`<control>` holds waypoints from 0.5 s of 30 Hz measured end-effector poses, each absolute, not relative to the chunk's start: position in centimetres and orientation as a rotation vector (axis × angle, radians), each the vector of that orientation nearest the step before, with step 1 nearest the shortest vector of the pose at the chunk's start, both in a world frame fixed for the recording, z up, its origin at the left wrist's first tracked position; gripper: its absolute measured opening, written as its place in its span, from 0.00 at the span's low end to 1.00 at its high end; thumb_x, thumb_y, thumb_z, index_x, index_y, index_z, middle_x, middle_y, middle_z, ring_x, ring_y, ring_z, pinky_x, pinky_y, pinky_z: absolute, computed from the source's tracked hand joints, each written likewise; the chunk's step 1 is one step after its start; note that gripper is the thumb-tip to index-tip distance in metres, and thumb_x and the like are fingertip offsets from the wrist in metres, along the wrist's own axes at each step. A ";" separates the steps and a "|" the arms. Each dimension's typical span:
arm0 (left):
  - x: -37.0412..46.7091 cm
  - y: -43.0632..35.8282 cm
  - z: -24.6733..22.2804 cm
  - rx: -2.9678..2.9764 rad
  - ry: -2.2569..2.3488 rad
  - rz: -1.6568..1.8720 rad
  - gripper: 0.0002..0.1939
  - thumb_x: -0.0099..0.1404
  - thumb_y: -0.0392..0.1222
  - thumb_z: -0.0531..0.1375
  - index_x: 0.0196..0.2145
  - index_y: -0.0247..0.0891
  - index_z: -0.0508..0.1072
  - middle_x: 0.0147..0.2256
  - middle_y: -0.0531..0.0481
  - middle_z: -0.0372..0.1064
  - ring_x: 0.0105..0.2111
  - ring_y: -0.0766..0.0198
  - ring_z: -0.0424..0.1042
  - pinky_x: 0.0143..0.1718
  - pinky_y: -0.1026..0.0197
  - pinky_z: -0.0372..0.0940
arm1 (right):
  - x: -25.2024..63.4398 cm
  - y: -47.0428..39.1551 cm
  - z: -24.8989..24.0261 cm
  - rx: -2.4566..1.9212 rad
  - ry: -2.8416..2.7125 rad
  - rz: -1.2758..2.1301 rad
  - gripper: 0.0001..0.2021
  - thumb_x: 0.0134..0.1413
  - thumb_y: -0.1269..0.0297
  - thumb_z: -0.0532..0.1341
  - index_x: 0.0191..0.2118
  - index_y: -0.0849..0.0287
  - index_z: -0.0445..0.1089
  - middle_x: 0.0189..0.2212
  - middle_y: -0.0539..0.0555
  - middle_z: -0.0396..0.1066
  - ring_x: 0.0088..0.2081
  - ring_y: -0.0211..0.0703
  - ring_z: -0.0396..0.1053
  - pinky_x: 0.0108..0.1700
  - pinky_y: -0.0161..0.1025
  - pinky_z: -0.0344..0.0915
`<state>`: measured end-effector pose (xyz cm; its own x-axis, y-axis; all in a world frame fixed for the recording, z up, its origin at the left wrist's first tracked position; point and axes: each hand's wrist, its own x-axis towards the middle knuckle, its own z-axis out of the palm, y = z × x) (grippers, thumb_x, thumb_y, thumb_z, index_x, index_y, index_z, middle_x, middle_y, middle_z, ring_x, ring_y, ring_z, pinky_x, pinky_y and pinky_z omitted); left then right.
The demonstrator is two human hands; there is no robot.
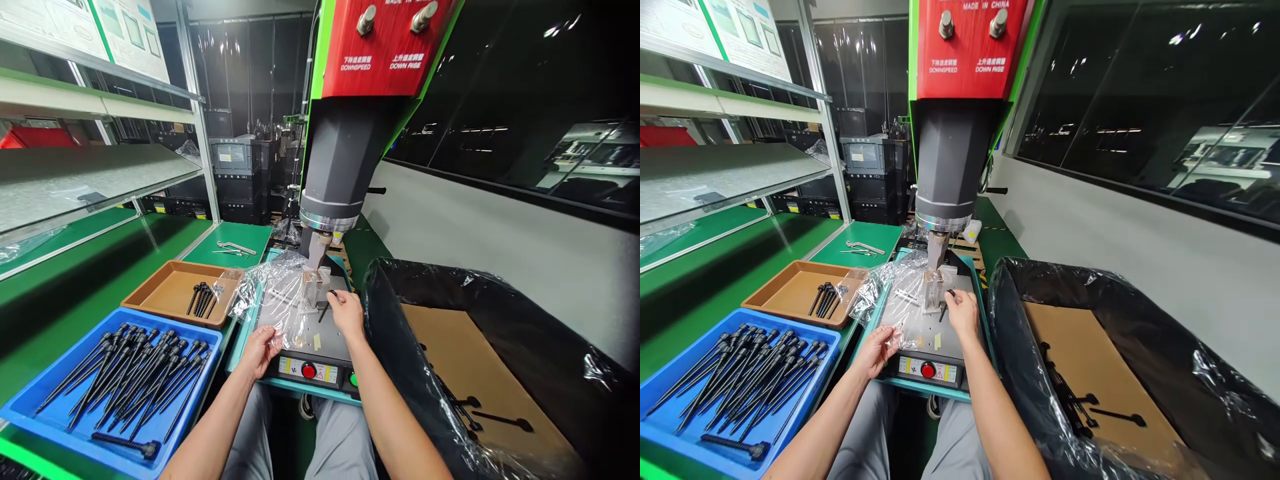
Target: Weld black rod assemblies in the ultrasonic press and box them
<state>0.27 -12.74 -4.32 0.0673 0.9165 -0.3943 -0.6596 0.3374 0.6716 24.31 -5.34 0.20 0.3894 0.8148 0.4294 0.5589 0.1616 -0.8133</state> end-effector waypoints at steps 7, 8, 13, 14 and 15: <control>-0.4 -13.0 -5.9 0.405 1.047 1.123 0.11 0.56 0.37 0.68 0.32 0.34 0.68 0.32 0.45 0.75 0.26 0.66 0.75 0.29 0.66 0.72 | 26.1 -10.1 -1.2 -1.346 -0.972 0.642 0.26 0.43 0.44 0.67 0.42 0.61 0.72 0.36 0.58 0.73 0.36 0.51 0.72 0.37 0.47 0.70; -0.6 -13.2 -6.0 0.402 1.060 1.115 0.12 0.56 0.37 0.69 0.32 0.34 0.69 0.33 0.44 0.75 0.26 0.65 0.75 0.28 0.66 0.72 | 25.9 -10.7 -0.8 -1.296 -0.946 0.703 0.26 0.43 0.44 0.67 0.42 0.61 0.71 0.36 0.58 0.73 0.36 0.51 0.72 0.36 0.46 0.71; -1.1 -16.0 -5.8 0.443 1.247 0.986 0.15 0.56 0.46 0.69 0.32 0.32 0.71 0.33 0.39 0.75 0.26 0.63 0.75 0.25 0.65 0.70 | 24.0 -13.6 2.0 -1.076 -0.970 1.034 0.23 0.43 0.47 0.70 0.38 0.60 0.71 0.34 0.58 0.75 0.35 0.48 0.73 0.30 0.40 0.71; -1.1 -16.8 -5.4 0.482 1.257 0.962 0.15 0.56 0.46 0.69 0.31 0.32 0.71 0.32 0.39 0.76 0.25 0.64 0.74 0.25 0.65 0.69 | 23.5 -14.2 2.4 -1.045 -0.984 1.114 0.22 0.43 0.47 0.71 0.37 0.60 0.71 0.33 0.57 0.75 0.34 0.47 0.73 0.30 0.39 0.71; -1.0 -17.6 -5.0 0.533 1.235 0.953 0.15 0.55 0.46 0.69 0.30 0.31 0.72 0.32 0.38 0.76 0.24 0.64 0.74 0.24 0.65 0.68 | 22.9 -14.6 2.6 -1.017 -1.000 1.186 0.22 0.43 0.47 0.71 0.37 0.59 0.72 0.33 0.57 0.75 0.33 0.47 0.73 0.29 0.39 0.70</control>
